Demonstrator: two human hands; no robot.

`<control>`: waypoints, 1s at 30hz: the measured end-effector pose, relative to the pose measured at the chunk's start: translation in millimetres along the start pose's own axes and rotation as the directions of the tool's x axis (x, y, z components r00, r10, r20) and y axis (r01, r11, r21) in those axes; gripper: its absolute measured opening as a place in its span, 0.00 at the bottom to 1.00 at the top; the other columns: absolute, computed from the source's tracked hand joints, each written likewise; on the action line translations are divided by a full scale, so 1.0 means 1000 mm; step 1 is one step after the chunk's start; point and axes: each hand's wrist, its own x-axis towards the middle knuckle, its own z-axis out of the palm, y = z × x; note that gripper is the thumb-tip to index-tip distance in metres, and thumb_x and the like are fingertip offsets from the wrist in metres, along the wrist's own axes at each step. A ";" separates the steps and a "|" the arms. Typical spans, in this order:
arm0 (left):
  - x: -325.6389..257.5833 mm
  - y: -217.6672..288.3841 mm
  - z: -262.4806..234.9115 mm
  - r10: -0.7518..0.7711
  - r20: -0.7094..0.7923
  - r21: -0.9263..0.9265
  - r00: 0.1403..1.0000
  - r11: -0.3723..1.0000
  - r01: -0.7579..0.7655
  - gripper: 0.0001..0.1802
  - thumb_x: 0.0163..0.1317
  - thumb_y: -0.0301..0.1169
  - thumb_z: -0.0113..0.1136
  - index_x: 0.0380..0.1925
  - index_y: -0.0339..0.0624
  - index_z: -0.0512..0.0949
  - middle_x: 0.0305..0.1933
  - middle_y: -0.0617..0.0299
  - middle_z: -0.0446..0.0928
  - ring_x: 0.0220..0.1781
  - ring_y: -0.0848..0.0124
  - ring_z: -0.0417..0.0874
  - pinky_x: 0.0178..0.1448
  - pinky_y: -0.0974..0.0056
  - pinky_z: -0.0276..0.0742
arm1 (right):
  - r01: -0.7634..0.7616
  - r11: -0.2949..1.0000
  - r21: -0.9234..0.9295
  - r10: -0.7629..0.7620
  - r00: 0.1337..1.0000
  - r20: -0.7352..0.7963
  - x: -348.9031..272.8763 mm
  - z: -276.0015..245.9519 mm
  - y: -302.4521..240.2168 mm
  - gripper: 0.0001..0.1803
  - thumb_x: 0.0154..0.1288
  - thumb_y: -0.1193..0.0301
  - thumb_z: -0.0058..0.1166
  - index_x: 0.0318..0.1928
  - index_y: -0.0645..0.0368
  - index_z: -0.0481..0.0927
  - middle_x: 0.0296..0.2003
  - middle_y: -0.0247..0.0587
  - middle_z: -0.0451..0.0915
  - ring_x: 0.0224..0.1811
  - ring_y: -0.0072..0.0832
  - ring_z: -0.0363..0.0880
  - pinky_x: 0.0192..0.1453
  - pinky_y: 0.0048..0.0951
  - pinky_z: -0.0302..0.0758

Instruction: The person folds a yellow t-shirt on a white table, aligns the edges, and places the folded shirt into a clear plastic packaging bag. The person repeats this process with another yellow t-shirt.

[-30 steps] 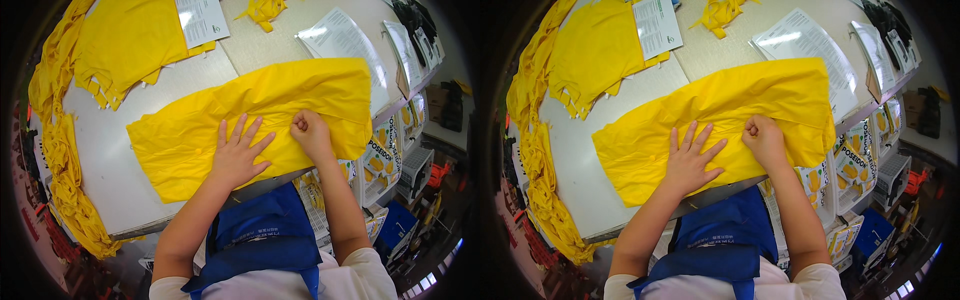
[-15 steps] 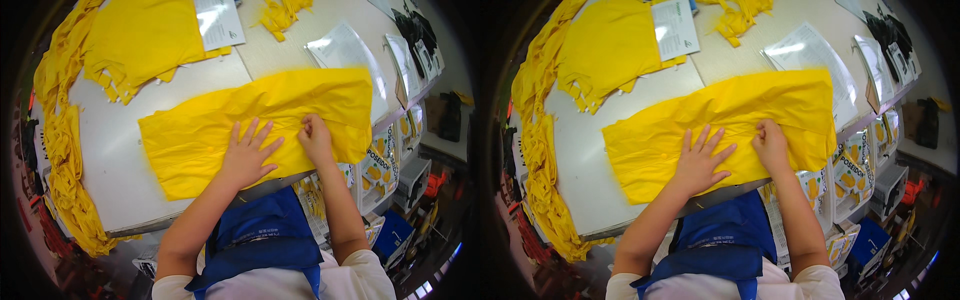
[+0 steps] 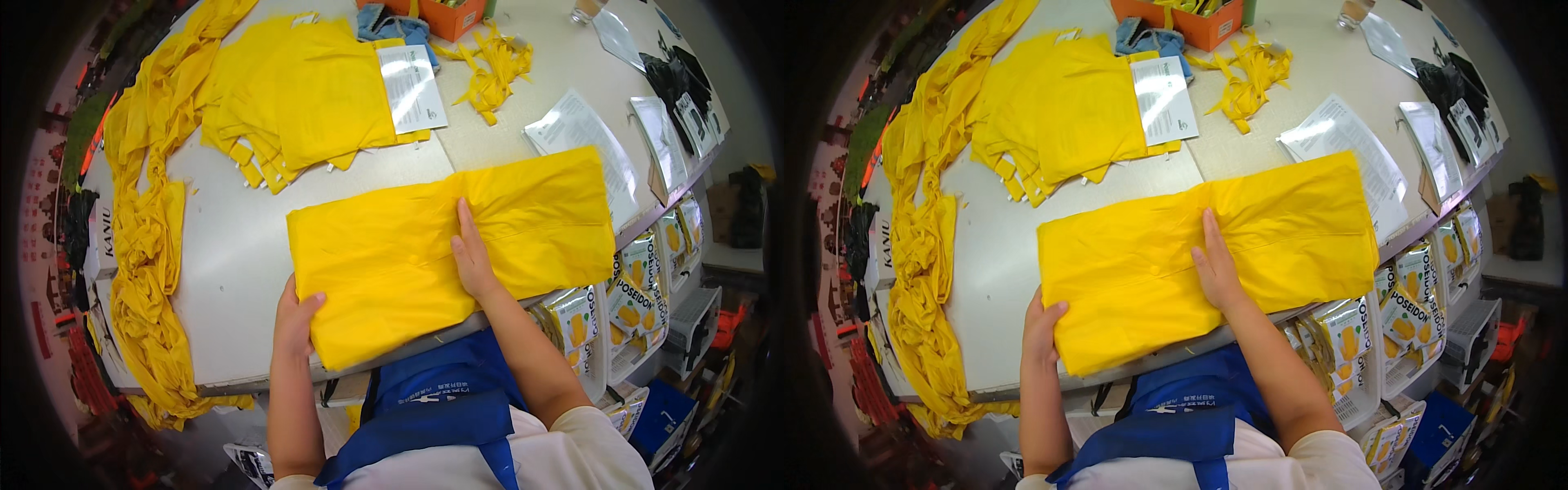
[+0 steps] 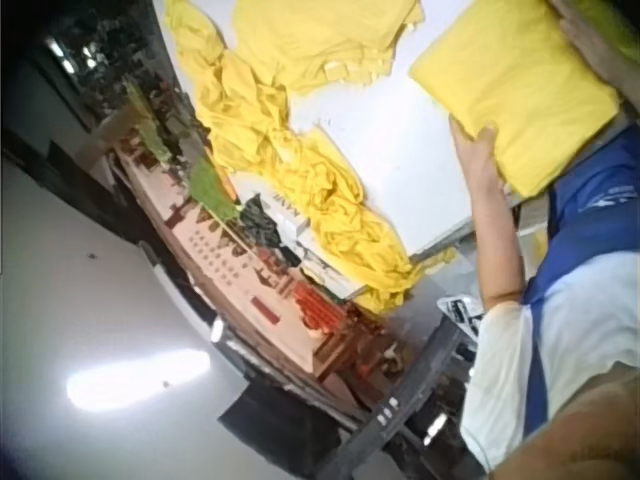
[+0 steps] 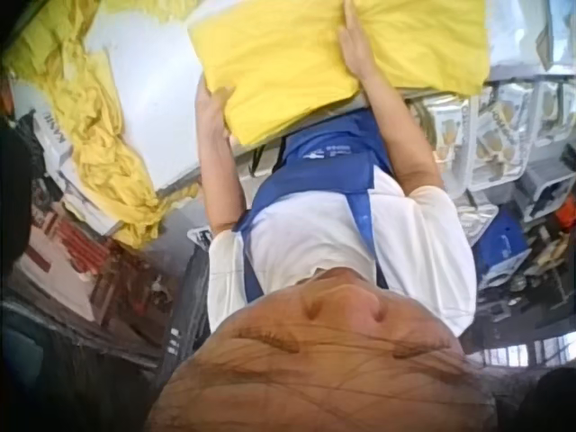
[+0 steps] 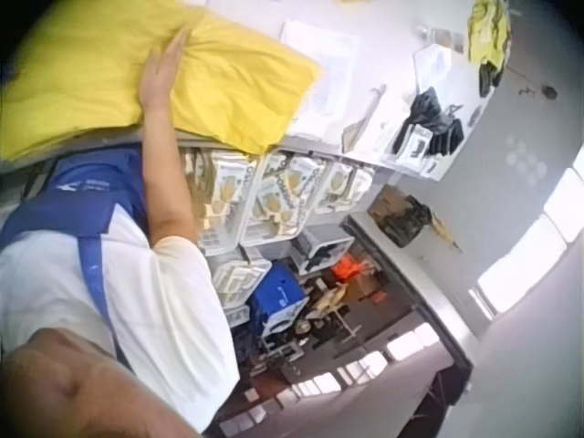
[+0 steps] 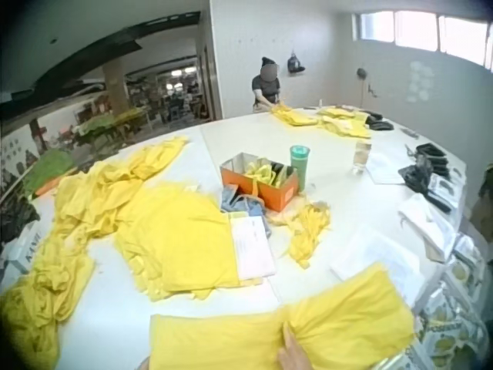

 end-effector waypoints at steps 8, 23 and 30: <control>-0.016 0.020 0.283 -0.025 0.593 0.210 0.805 0.970 -0.124 0.45 0.57 0.26 0.62 0.67 0.41 0.44 0.55 0.47 0.69 0.50 0.61 0.77 0.52 0.60 0.77 | -0.242 0.163 0.957 0.271 0.943 0.193 0.007 -0.036 -0.012 0.30 0.74 0.54 0.32 0.70 0.56 0.56 0.70 0.45 0.57 0.72 0.40 0.53 0.74 0.37 0.50; 0.023 -0.128 0.197 -0.267 0.408 -0.220 0.873 0.899 0.378 0.42 0.62 0.30 0.57 0.70 0.58 0.44 0.71 0.61 0.54 0.71 0.60 0.58 0.70 0.51 0.59 | -0.226 0.895 0.386 0.265 0.963 -0.051 0.006 -0.061 0.007 0.28 0.72 0.55 0.36 0.68 0.53 0.60 0.68 0.43 0.59 0.70 0.41 0.56 0.72 0.39 0.53; 0.029 -0.125 0.201 -0.210 0.345 -0.197 0.915 0.937 0.290 0.45 0.60 0.22 0.58 0.70 0.53 0.40 0.70 0.54 0.54 0.69 0.58 0.61 0.69 0.55 0.63 | -0.051 0.798 -0.600 0.201 0.962 0.185 -0.051 -0.127 -0.026 0.24 0.67 0.59 0.46 0.61 0.52 0.69 0.60 0.46 0.69 0.62 0.42 0.66 0.65 0.38 0.62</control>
